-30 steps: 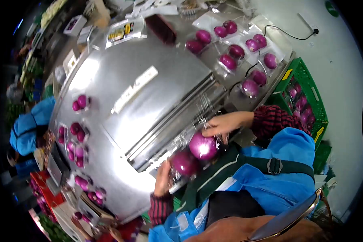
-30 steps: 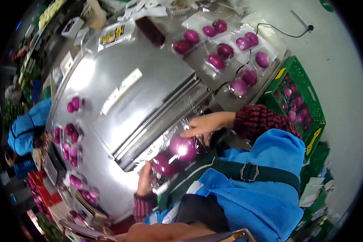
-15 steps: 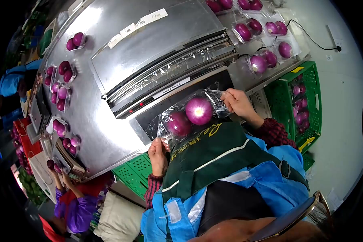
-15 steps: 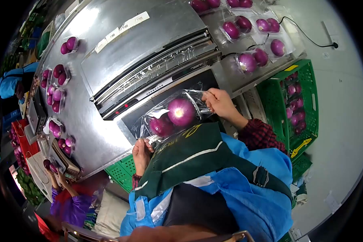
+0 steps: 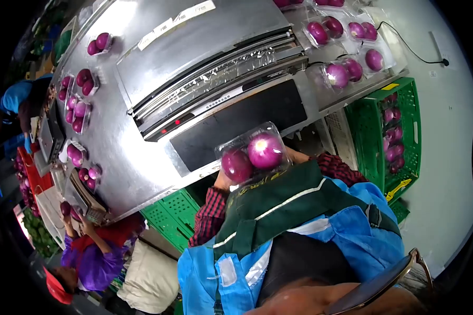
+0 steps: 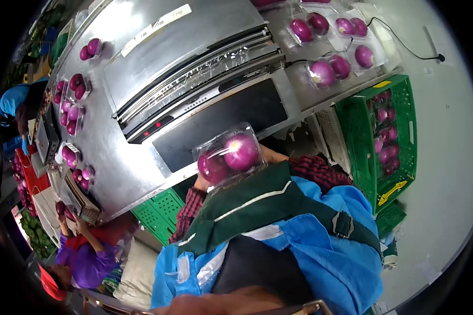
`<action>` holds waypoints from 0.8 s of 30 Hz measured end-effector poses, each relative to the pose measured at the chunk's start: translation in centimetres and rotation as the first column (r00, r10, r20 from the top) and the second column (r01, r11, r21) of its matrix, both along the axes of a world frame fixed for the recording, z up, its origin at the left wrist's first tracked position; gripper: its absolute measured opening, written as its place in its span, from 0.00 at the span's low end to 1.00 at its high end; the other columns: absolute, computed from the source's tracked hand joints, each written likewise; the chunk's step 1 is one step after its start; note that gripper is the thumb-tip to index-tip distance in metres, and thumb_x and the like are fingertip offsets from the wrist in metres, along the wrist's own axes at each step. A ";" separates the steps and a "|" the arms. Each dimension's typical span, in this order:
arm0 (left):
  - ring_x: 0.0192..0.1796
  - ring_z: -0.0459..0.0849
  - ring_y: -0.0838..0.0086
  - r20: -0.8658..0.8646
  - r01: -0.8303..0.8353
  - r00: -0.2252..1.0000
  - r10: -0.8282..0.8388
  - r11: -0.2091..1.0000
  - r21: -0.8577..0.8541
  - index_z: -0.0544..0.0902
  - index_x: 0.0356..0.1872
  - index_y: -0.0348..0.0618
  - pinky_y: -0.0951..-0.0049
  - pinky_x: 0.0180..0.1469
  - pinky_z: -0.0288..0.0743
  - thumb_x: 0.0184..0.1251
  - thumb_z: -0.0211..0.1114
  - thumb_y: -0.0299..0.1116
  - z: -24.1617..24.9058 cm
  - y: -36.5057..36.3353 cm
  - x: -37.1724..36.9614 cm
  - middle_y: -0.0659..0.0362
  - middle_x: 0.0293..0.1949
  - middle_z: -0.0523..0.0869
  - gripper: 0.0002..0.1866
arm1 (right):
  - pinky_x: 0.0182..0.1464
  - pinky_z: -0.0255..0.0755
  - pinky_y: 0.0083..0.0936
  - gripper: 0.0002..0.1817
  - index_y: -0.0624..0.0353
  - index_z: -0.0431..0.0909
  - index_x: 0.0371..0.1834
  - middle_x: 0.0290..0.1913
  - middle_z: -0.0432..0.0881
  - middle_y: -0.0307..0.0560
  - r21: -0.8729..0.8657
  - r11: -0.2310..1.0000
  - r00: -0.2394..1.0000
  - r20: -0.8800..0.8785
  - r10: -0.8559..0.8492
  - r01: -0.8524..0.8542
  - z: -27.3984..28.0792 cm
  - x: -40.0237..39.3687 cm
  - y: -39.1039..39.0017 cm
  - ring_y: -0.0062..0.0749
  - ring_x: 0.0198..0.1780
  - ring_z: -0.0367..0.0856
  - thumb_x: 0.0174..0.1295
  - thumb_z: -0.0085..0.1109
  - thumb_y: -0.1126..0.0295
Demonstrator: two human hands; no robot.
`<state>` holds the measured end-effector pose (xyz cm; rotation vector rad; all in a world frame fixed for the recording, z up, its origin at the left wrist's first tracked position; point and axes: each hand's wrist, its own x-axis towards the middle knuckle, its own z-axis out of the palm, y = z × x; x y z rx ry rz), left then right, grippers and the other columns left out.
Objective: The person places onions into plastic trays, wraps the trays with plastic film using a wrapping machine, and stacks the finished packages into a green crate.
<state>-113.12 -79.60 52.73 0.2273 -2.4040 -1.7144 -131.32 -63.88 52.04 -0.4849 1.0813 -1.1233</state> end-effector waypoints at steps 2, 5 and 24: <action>0.37 0.80 0.75 0.082 -0.009 0.997 -0.007 0.981 0.195 0.79 0.37 0.37 0.78 0.40 0.73 0.60 0.62 0.30 1.2 0.1 -0.8 0.59 0.35 0.82 0.08 | 0.43 0.70 0.24 0.11 0.62 0.78 0.40 0.34 0.79 0.40 -0.056 0.995 0.986 0.143 0.084 -0.076 2.3 -0.3 -0.2 0.24 0.39 0.75 0.63 0.54 0.66; 0.39 0.80 0.74 0.323 -0.167 0.942 -0.091 0.708 0.686 0.79 0.36 0.37 0.77 0.42 0.73 0.59 0.62 0.30 5.8 0.4 -2.0 0.58 0.36 0.81 0.08 | 0.43 0.69 0.22 0.09 0.62 0.76 0.39 0.34 0.77 0.39 -0.112 0.988 0.940 0.313 0.139 -0.109 5.5 -0.9 -0.5 0.21 0.40 0.74 0.63 0.55 0.66; 0.65 0.66 0.61 0.075 -0.159 0.968 0.237 0.357 0.921 0.56 0.68 0.41 0.58 0.67 0.57 0.68 0.41 0.61 15.6 -0.6 -12.7 0.49 0.63 0.67 0.38 | 0.61 0.66 0.39 0.27 0.59 0.63 0.63 0.59 0.72 0.48 -0.022 0.736 0.693 0.356 -0.627 0.676 12.7 -14.6 -3.5 0.36 0.59 0.72 0.69 0.43 0.52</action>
